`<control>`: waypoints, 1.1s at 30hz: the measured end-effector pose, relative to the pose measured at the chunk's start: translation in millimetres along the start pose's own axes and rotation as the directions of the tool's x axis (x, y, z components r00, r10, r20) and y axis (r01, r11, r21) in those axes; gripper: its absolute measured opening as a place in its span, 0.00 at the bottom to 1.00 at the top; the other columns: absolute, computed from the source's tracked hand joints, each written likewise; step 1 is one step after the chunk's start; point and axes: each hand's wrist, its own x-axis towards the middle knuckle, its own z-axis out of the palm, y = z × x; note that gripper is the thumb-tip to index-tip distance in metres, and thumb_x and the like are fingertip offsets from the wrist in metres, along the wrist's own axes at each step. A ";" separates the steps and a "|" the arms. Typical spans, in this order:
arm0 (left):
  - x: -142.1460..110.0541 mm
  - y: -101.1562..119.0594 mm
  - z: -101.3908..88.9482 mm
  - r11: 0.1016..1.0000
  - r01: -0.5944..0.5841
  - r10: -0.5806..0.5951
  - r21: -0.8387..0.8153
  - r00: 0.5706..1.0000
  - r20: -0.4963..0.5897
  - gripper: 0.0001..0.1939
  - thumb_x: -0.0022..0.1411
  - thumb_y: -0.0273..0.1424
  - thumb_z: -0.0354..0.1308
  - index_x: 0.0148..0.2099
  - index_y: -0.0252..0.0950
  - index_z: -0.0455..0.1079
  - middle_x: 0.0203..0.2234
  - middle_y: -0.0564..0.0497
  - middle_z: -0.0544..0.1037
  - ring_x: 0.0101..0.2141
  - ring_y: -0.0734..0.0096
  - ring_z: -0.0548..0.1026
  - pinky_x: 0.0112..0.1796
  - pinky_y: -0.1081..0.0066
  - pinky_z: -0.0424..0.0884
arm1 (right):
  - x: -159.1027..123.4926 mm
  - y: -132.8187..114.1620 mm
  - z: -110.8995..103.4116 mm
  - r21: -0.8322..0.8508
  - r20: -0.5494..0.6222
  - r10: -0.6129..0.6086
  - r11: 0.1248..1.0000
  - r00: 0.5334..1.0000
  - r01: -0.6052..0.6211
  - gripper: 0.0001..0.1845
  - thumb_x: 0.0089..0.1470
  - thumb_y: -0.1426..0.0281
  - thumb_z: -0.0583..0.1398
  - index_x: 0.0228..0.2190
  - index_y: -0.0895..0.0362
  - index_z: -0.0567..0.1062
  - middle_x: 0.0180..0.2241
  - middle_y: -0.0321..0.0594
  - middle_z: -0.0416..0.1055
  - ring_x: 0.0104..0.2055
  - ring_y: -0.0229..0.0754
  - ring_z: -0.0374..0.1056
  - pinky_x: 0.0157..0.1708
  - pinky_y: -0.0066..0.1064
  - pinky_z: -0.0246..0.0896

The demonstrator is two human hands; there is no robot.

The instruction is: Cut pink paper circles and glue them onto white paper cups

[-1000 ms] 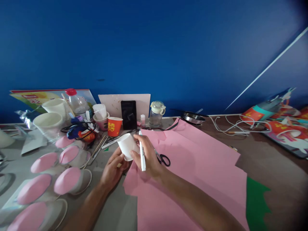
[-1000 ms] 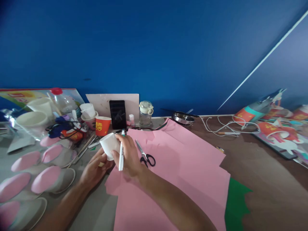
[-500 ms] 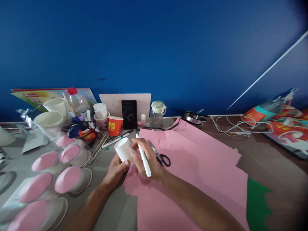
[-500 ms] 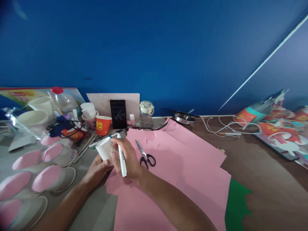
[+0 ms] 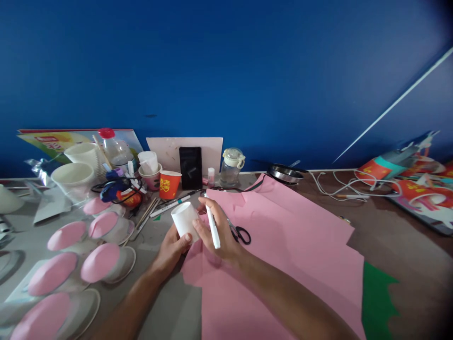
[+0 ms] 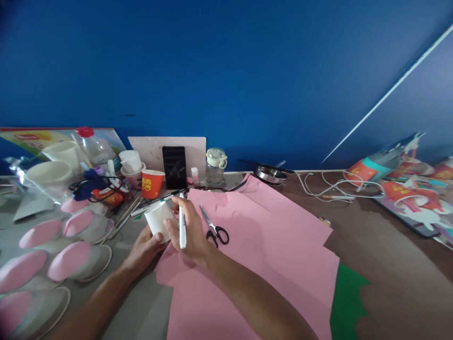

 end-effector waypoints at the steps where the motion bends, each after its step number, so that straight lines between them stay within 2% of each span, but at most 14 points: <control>1: 0.1 -0.2 -0.1 1.000 -0.002 0.002 0.017 1.000 -0.008 0.36 0.44 0.46 0.69 0.52 0.34 0.67 0.33 0.45 0.76 0.31 0.64 0.73 0.30 0.71 0.65 | -0.1 1.6 0.5 0.015 0.016 0.034 0.999 0.999 -0.034 0.28 0.53 0.67 0.60 0.55 0.54 0.61 0.47 0.47 0.66 0.47 0.47 0.65 0.48 0.41 0.64; 6: 0.6 2.4 3.0 0.989 -0.074 0.083 0.125 0.995 -0.064 0.36 0.42 0.45 0.70 0.51 0.34 0.69 0.44 0.42 0.76 0.46 0.51 0.71 0.41 0.65 0.67 | 1.1 5.2 1.8 0.059 0.088 0.128 0.989 0.988 -0.133 0.35 0.49 0.65 0.64 0.56 0.53 0.59 0.53 0.48 0.63 0.52 0.49 0.63 0.51 0.42 0.62; 8: 0.7 3.9 5.2 0.983 -0.105 0.116 0.150 0.991 -0.066 0.36 0.41 0.44 0.71 0.50 0.33 0.70 0.46 0.42 0.75 0.48 0.50 0.70 0.45 0.64 0.66 | 2.6 4.6 0.5 0.081 0.099 0.153 0.984 0.983 -0.161 0.35 0.48 0.65 0.65 0.56 0.53 0.60 0.53 0.48 0.63 0.53 0.50 0.64 0.51 0.43 0.62; 10: 0.9 4.9 7.1 0.981 -0.131 0.136 0.143 0.990 -0.024 0.36 0.42 0.44 0.71 0.52 0.34 0.70 0.48 0.42 0.75 0.49 0.50 0.70 0.47 0.63 0.65 | 4.6 5.6 -1.4 0.148 0.112 0.194 0.967 0.975 -0.209 0.33 0.49 0.65 0.64 0.55 0.53 0.61 0.50 0.46 0.66 0.50 0.48 0.66 0.49 0.42 0.64; 14: 1.1 5.5 10.1 0.985 -0.158 0.155 0.062 0.986 0.058 0.37 0.42 0.44 0.71 0.54 0.36 0.68 0.51 0.42 0.73 0.52 0.50 0.68 0.51 0.61 0.63 | 8.0 15.2 -2.5 0.379 0.118 0.293 0.870 0.949 -0.316 0.27 0.52 0.63 0.62 0.52 0.51 0.63 0.46 0.41 0.70 0.46 0.45 0.69 0.45 0.38 0.66; 19: -0.1 6.0 13.3 0.994 -0.107 0.108 -0.027 0.992 0.064 0.37 0.42 0.42 0.72 0.54 0.37 0.67 0.50 0.42 0.74 0.54 0.50 0.66 0.52 0.59 0.62 | 9.7 25.0 1.4 0.556 0.051 0.416 0.743 0.908 -0.372 0.21 0.51 0.62 0.63 0.47 0.50 0.68 0.43 0.38 0.72 0.44 0.41 0.68 0.44 0.33 0.65; 23: 0.0 6.9 13.4 0.995 -0.101 0.102 -0.022 0.994 0.038 0.36 0.40 0.41 0.72 0.53 0.39 0.69 0.43 0.45 0.77 0.49 0.53 0.70 0.48 0.63 0.65 | 10.5 27.7 4.1 0.615 0.078 0.476 0.668 0.876 -0.418 0.21 0.50 0.61 0.63 0.46 0.50 0.69 0.41 0.36 0.71 0.43 0.41 0.68 0.43 0.32 0.65; 26: 0.8 6.1 10.1 0.996 -0.093 0.093 -0.005 0.995 0.045 0.37 0.41 0.42 0.72 0.54 0.39 0.69 0.32 0.49 0.78 0.35 0.63 0.73 0.37 0.69 0.68 | 11.4 31.0 5.1 0.639 0.074 0.499 0.641 0.864 -0.425 0.21 0.50 0.60 0.63 0.46 0.51 0.69 0.40 0.37 0.71 0.42 0.41 0.68 0.40 0.31 0.66; 29: 1.0 4.1 5.8 0.996 -0.089 0.089 0.000 0.994 0.058 0.35 0.45 0.45 0.69 0.55 0.37 0.68 0.24 0.53 0.73 0.20 0.77 0.62 0.22 0.76 0.59 | 12.2 33.7 5.3 0.660 0.080 0.500 0.622 0.862 -0.422 0.21 0.51 0.59 0.62 0.45 0.52 0.69 0.40 0.37 0.72 0.42 0.41 0.68 0.39 0.30 0.66; 31: 0.6 3.1 4.0 0.996 -0.085 0.085 0.004 0.995 0.049 0.33 0.48 0.47 0.67 0.54 0.37 0.68 0.21 0.55 0.70 0.17 0.81 0.55 0.18 0.77 0.51 | 12.7 34.0 5.4 0.680 0.106 0.492 0.598 0.864 -0.424 0.21 0.52 0.59 0.62 0.46 0.52 0.69 0.41 0.38 0.72 0.42 0.41 0.68 0.39 0.30 0.66; 33: 0.1 3.2 3.7 0.997 -0.073 0.073 0.009 0.996 0.048 0.32 0.50 0.46 0.66 0.54 0.37 0.68 0.21 0.56 0.67 0.17 0.82 0.54 0.18 0.78 0.48 | 13.1 33.3 5.7 0.703 0.127 0.481 0.573 0.867 -0.421 0.21 0.52 0.60 0.61 0.46 0.53 0.68 0.42 0.39 0.72 0.42 0.41 0.69 0.39 0.31 0.67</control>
